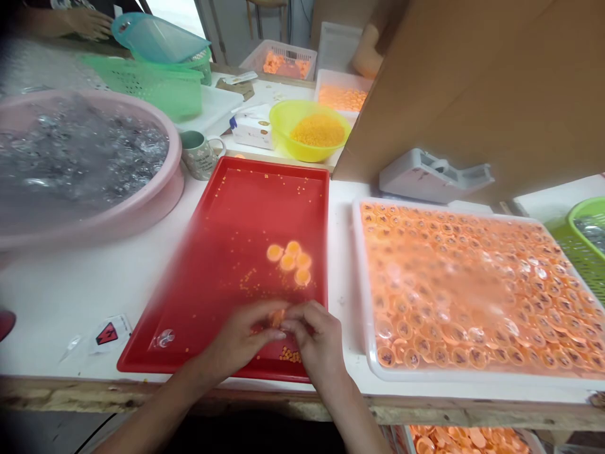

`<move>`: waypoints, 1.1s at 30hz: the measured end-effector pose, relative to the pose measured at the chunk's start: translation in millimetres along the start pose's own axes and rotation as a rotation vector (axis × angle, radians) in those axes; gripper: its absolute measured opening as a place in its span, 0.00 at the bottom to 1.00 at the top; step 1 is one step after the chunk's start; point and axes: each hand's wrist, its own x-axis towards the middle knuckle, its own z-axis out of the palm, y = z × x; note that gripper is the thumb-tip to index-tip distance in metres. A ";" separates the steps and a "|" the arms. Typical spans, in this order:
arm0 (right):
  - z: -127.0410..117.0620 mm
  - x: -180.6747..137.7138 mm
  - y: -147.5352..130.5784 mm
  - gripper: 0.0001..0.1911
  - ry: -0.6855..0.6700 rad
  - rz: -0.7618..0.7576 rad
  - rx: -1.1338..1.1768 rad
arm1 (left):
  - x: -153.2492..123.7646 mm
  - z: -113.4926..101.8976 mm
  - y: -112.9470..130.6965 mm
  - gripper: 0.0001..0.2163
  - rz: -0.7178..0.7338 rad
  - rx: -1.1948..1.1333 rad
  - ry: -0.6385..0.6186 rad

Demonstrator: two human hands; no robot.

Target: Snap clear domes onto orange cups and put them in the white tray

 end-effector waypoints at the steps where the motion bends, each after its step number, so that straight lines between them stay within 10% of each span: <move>1: -0.9 -1.1 -1.1 0.06 -0.007 -0.033 -0.016 | 0.1 1.0 -0.6 0.13 0.007 0.013 0.004; 20: 1.6 -15.8 -11.3 0.13 0.139 -0.397 -0.269 | -6.8 8.6 2.0 0.18 0.427 0.377 0.039; 33: -7.7 -7.4 -8.9 0.09 0.010 -0.219 -0.139 | -1.3 11.2 21.3 0.20 -0.225 -0.251 0.128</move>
